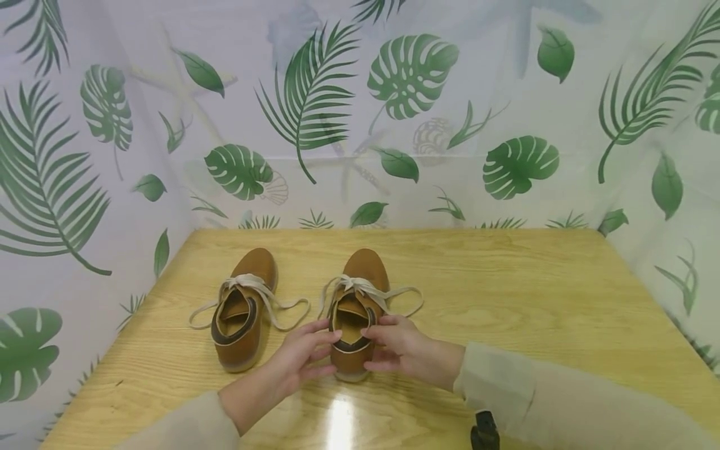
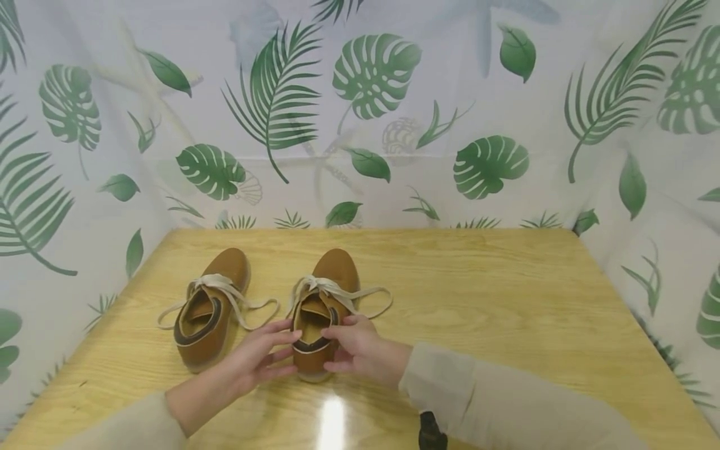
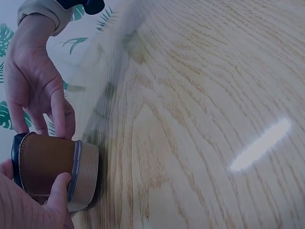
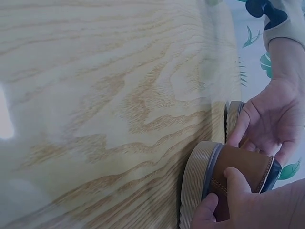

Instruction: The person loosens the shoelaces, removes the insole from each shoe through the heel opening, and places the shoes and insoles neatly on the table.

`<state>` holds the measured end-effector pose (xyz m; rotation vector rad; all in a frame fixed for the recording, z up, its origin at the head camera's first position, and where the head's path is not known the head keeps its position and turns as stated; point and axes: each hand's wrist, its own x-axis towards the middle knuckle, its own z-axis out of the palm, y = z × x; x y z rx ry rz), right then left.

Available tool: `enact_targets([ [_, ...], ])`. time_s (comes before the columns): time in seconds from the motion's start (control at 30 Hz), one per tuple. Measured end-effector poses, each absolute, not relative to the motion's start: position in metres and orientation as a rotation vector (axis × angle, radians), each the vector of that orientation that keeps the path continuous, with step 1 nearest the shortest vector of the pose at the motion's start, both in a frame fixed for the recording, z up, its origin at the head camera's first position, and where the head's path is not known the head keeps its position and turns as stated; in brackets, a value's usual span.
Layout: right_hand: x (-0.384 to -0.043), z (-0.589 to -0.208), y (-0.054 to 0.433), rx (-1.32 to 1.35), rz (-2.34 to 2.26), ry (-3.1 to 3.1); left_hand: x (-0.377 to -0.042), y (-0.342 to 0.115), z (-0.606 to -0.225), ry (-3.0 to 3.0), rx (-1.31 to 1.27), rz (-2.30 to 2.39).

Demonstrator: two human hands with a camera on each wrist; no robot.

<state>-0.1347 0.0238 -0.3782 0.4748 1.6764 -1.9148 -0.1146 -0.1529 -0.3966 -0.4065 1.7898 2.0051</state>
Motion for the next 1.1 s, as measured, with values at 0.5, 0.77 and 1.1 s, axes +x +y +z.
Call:
enact_targets([
  [0.5,-0.131,-0.376,0.035,0.486,-1.91,1.648,-0.114,-0.144,-0.395,1.8,-0.404,1.981],
  [0.77,-0.126,-0.377,0.038,0.498,-1.941,1.625,-0.116,-0.141,-0.396,1.794,-0.416,1.951],
  [1.1,-0.122,-0.376,0.04,0.48,-1.964,1.606,-0.107,-0.132,-0.39,1.794,-0.527,1.961],
])
